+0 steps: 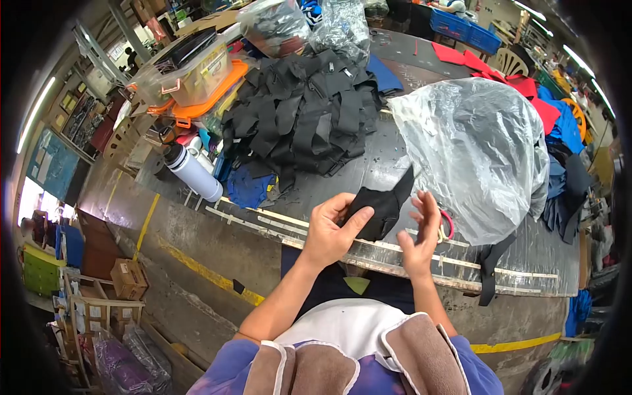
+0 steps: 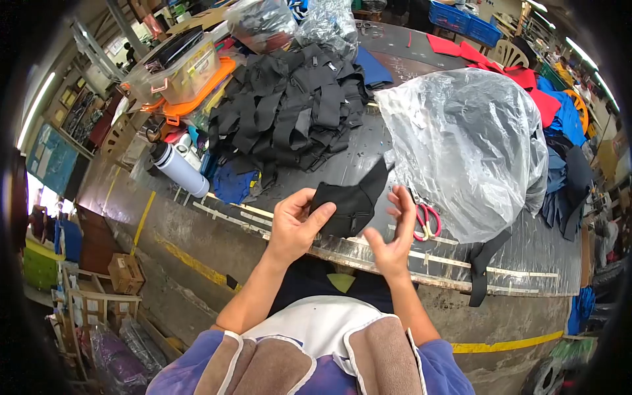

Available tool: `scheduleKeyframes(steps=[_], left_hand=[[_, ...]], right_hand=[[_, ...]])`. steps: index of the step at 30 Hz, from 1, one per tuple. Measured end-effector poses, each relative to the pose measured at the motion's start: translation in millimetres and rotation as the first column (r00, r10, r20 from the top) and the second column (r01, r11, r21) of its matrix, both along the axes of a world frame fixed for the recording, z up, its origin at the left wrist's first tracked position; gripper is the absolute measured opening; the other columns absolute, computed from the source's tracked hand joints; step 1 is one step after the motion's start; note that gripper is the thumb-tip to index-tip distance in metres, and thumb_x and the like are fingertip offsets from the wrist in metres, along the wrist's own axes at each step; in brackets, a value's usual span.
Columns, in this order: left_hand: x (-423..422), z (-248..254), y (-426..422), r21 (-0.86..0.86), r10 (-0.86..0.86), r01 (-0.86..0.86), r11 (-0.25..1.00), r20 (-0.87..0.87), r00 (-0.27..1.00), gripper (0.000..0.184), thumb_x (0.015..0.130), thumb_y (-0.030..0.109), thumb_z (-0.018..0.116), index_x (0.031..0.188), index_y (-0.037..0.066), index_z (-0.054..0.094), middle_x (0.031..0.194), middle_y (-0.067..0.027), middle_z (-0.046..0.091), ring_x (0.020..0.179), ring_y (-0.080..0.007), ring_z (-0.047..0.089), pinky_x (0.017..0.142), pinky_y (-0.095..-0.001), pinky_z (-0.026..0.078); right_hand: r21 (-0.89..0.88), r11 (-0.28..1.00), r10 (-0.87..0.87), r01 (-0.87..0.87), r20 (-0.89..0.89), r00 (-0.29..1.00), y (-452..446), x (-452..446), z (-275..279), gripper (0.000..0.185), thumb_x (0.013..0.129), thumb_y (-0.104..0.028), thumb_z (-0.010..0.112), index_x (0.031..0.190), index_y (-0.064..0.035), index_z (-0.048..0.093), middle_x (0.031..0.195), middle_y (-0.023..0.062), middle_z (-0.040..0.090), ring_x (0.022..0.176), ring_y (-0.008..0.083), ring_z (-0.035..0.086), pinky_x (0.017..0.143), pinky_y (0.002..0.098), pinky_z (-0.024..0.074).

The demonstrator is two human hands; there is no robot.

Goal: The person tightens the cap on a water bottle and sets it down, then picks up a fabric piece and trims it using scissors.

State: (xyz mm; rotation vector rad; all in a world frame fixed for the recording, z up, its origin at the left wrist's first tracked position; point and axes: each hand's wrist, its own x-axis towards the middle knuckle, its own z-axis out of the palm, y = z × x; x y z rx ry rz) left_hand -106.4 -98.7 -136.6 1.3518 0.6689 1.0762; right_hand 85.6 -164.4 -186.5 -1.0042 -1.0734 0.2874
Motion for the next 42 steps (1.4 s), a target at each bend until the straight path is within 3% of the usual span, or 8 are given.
scheduleKeyframes(steps=[2, 6, 9, 12, 15, 30, 35, 42], left_hand=[[4, 10, -8, 0.023, -0.017, 0.017, 1.0, 0.028, 0.999, 0.011, 0.103, 0.008, 0.077, 0.107, -0.001, 0.073, 0.095, 0.0021, 0.073, 0.087, -0.0024, 0.064, 0.076, -0.0208, 0.053], [3, 10, -10, 0.052, 0.0, -0.002, 0.999, 0.045, 0.999, 0.011, 0.101, 0.008, 0.079, 0.105, -0.001, 0.074, 0.091, 0.003, 0.073, 0.083, -0.0023, 0.064, 0.073, -0.0214, 0.053], [3, 10, -8, 0.036, 0.06, -0.058, 0.998, -0.03, 0.998, 0.018, 0.1, 0.007, 0.08, 0.115, 0.0, 0.073, 0.1, 0.0008, 0.076, 0.092, -0.0047, 0.067, 0.082, -0.0235, 0.056], [17, 19, -15, -0.329, 0.056, 0.2, 0.923, 0.629, 0.775, 0.034, 0.099, 0.005, 0.08, 0.13, 0.002, 0.068, 0.12, -0.0018, 0.074, 0.107, -0.0092, 0.067, 0.096, -0.0288, 0.056], [28, -38, -22, -0.349, 0.003, 0.207, 0.914, 0.515, 0.857, 0.042, 0.099, 0.005, 0.08, 0.138, 0.002, 0.064, 0.13, -0.0024, 0.071, 0.115, -0.0117, 0.065, 0.103, -0.0316, 0.053], [36, -46, -21, -0.227, 0.055, 0.013, 0.974, 0.295, 0.954, 0.031, 0.099, 0.002, 0.079, 0.129, 0.001, 0.07, 0.123, -0.0038, 0.075, 0.109, -0.0101, 0.068, 0.097, -0.0281, 0.056], [30, -45, -24, -0.213, 0.035, 0.03, 0.977, 0.294, 0.955, 0.032, 0.097, -0.001, 0.079, 0.128, 0.001, 0.07, 0.122, -0.004, 0.075, 0.109, -0.0104, 0.068, 0.096, -0.0282, 0.056], [36, -51, -18, -0.254, 0.115, -0.037, 0.967, 0.297, 0.948, 0.033, 0.097, -0.002, 0.077, 0.129, 0.001, 0.07, 0.121, -0.0043, 0.074, 0.107, -0.0123, 0.069, 0.096, -0.0286, 0.057]], right_hand=[[-0.091, 0.964, 0.194, -0.251, -0.407, 0.893, 2, 12, -16, 0.07, 0.088, -0.012, 0.088, 0.149, 0.0036, 0.057, 0.13, 0.01, 0.072, 0.123, 0.024, 0.066, 0.116, 0.0429, 0.0464], [-0.084, 0.807, 0.464, -0.585, -0.523, 0.715, -5, 21, -12, 0.058, 0.095, -0.009, 0.085, 0.145, 0.0039, 0.059, 0.136, 0.0111, 0.071, 0.121, 0.018, 0.067, 0.109, 0.0359, 0.0519], [-0.091, 0.826, 0.426, -0.556, -0.544, 0.723, -10, 19, -15, 0.05, 0.096, -0.003, 0.082, 0.141, 0.0035, 0.061, 0.136, 0.0116, 0.072, 0.116, 0.0155, 0.069, 0.103, 0.0311, 0.0546], [-0.088, 0.86, 0.381, -0.503, -0.547, 0.746, -12, 16, -15, 0.044, 0.096, 0.001, 0.08, 0.137, 0.0033, 0.063, 0.134, 0.0114, 0.072, 0.113, 0.0137, 0.071, 0.099, 0.028, 0.0564], [-0.07, 0.896, 0.341, -0.439, -0.525, 0.78, -11, 2, 3, 0.04, 0.096, 0.003, 0.08, 0.132, 0.0031, 0.064, 0.132, 0.0103, 0.073, 0.11, 0.0127, 0.072, 0.096, 0.0264, 0.0574], [-0.142, 0.989, -0.035, 0.046, 0.079, 0.996, -10, 10, 21, 0.071, 0.086, 0.001, 0.088, 0.149, -0.0001, 0.055, 0.131, 0.0064, 0.057, 0.097, 0.0107, 0.059, 0.085, 0.025, 0.0507], [-0.058, 0.997, -0.062, 0.048, -0.256, 0.965, 1, 14, 35, 0.043, 0.087, 0.002, 0.086, 0.126, -0.0023, 0.071, 0.122, 0.0068, 0.061, 0.097, 0.0112, 0.06, 0.084, 0.0256, 0.0508], [0.068, 0.98, -0.199, 0.189, 0.472, 0.859, -15, 13, 55, 0.02, 0.08, 0.006, 0.084, 0.092, -0.0066, 0.073, 0.116, 0.0108, 0.069, 0.096, 0.02, 0.067, 0.085, 0.0315, 0.0498]])
